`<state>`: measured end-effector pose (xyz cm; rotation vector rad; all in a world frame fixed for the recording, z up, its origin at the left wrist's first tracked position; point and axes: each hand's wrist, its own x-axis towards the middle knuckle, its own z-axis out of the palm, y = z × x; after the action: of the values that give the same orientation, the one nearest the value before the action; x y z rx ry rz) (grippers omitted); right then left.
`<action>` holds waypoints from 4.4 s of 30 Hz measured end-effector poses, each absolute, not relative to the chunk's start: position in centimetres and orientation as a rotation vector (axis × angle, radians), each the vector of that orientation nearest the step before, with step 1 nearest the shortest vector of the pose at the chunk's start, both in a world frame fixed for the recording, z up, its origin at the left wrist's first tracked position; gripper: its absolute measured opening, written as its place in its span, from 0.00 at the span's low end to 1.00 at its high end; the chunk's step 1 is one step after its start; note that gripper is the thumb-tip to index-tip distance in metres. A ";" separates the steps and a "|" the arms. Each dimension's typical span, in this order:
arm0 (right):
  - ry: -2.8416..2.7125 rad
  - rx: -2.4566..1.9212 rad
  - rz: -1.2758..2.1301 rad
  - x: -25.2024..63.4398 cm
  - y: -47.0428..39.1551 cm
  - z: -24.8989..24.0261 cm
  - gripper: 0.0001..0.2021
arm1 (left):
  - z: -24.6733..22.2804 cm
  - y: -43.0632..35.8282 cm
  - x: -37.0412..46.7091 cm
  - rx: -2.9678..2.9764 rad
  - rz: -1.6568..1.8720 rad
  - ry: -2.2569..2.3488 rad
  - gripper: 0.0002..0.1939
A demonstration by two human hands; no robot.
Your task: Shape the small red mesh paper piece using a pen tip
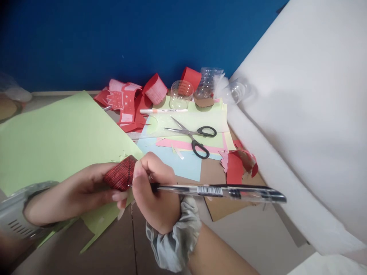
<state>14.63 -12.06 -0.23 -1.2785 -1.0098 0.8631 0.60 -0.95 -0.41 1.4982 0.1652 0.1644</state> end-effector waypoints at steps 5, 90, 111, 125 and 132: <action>-1.038 -1.190 0.736 14.5 -12.0 -0.3 0.15 | -0.7 -1.1 0.5 1.481 0.173 0.153 0.05; -1.133 -1.279 0.793 14.7 -12.0 0.0 0.15 | -0.5 -1.1 0.6 1.510 0.097 0.187 0.05; -1.109 -1.242 0.823 14.7 -12.0 -0.1 0.14 | -0.6 -1.1 0.6 1.517 0.103 0.184 0.07; -1.112 -1.327 0.865 15.0 -12.0 -0.3 0.16 | -0.7 -1.2 0.5 1.493 0.078 0.193 0.04; -1.061 -1.360 0.878 14.8 -12.1 -0.3 0.16 | -1.2 -1.2 0.6 1.469 0.082 0.201 0.03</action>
<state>14.84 -12.12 -0.26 -1.3604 -1.0612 0.8784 0.56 -1.21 -1.17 1.4692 0.2011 0.0822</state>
